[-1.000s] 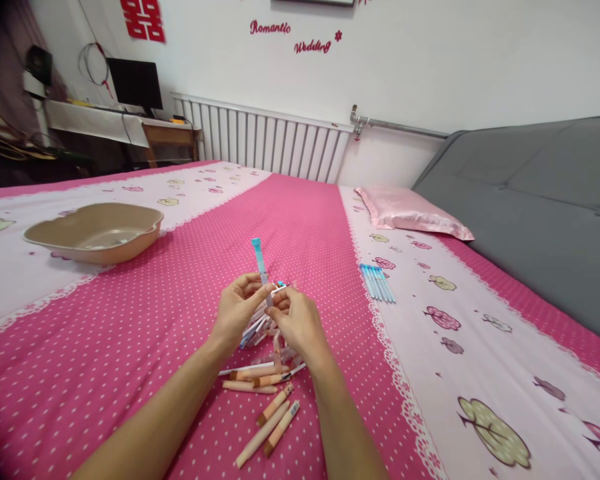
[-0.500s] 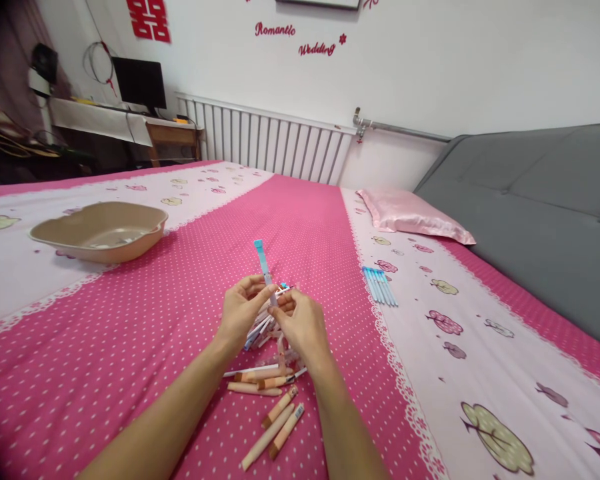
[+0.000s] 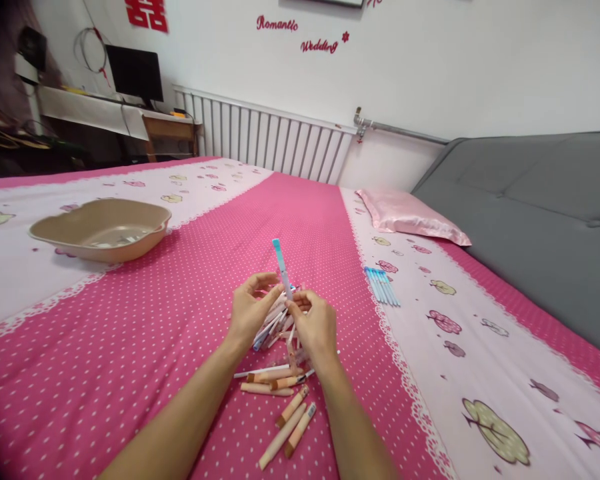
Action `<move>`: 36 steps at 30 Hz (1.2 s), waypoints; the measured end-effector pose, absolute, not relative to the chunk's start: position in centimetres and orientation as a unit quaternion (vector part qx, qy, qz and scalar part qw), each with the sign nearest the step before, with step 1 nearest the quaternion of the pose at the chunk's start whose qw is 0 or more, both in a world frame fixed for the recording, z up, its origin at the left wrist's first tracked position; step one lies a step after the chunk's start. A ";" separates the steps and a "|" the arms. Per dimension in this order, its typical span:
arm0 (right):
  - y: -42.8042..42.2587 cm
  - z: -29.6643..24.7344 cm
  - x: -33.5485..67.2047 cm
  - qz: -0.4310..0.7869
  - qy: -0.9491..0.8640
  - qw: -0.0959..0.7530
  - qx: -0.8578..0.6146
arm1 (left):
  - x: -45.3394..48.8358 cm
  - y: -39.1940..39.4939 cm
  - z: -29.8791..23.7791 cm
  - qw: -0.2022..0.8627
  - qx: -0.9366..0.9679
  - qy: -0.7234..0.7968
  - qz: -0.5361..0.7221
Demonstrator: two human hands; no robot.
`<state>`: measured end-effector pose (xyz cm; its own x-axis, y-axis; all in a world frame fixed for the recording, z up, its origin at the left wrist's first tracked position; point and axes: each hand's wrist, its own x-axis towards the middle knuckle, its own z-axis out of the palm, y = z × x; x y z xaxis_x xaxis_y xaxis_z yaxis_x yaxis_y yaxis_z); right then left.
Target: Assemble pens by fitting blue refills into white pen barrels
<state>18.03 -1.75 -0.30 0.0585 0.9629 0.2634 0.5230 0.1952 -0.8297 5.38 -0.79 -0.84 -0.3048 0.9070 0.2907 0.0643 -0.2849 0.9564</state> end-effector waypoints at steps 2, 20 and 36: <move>-1.3 -0.9 18.8 0.228 -0.620 0.448 -0.602 | 5.2 -0.7 -0.9 0.313 0.505 0.505 0.626; 3.3 -3.4 34.7 0.023 -0.383 0.464 -0.798 | 4.8 0.0 -1.6 0.288 0.517 0.522 0.614; 5.9 -6.9 40.1 0.005 -0.324 0.335 -0.885 | 5.1 -0.3 -1.7 0.263 0.542 0.555 0.573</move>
